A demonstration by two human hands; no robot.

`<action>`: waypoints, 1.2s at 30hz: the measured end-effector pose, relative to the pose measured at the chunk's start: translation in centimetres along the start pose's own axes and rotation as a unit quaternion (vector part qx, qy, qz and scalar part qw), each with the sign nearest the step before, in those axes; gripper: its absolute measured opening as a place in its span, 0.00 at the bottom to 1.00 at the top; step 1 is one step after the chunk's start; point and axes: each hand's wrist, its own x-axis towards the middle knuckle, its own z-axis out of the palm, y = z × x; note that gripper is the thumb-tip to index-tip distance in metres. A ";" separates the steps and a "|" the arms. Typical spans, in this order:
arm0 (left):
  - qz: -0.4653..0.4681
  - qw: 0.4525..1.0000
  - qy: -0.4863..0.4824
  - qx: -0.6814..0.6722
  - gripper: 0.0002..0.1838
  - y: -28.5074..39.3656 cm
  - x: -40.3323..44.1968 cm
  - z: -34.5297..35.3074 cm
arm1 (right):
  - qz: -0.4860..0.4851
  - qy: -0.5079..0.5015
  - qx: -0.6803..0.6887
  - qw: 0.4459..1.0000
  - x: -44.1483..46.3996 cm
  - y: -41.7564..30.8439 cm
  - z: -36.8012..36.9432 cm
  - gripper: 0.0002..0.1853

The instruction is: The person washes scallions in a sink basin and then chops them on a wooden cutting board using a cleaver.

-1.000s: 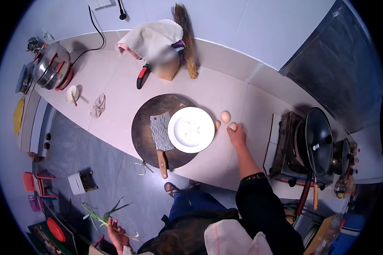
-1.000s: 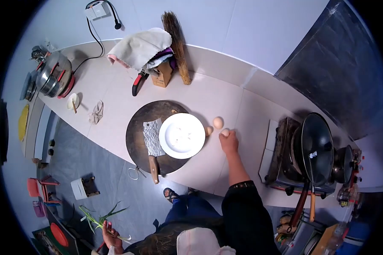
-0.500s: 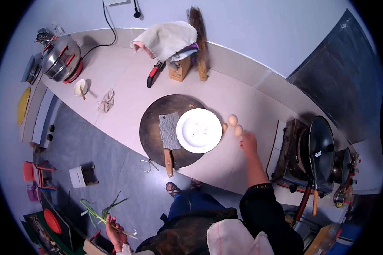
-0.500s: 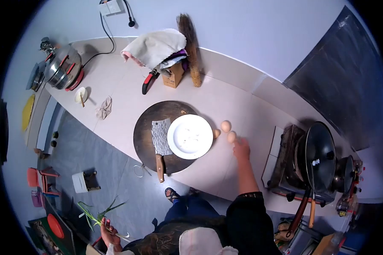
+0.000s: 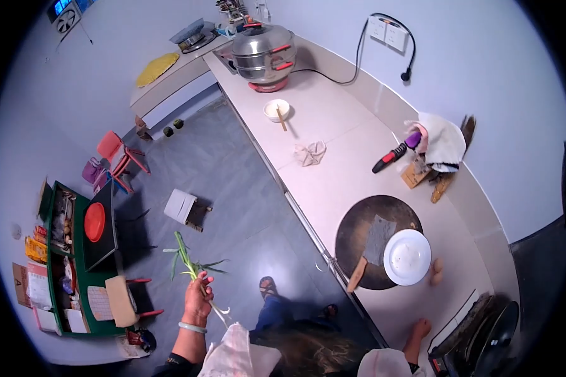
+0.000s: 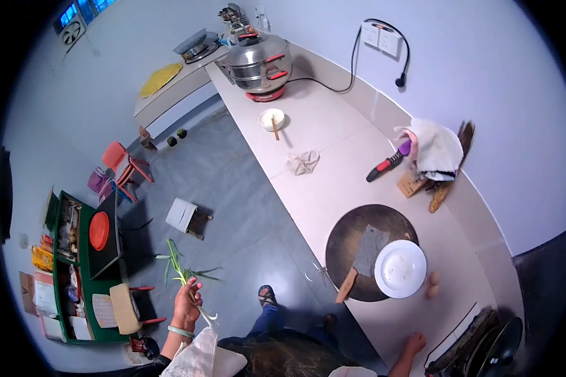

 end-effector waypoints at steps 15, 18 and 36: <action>0.013 0.984 -0.172 -0.037 0.13 21.3 21.6 0.9 | -0.184 -0.391 -0.090 0.897 -20.4 -39.2 10.9 0.16; 0.006 0.974 -0.217 -0.062 0.14 25.9 26.2 3.0 | -0.235 -0.436 -0.081 0.865 -22.8 -47.8 14.3 0.16; 0.085 0.968 -0.015 -0.236 0.13 46.8 52.0 5.1 | -0.581 -0.547 0.001 0.602 -32.1 -103.7 36.7 0.15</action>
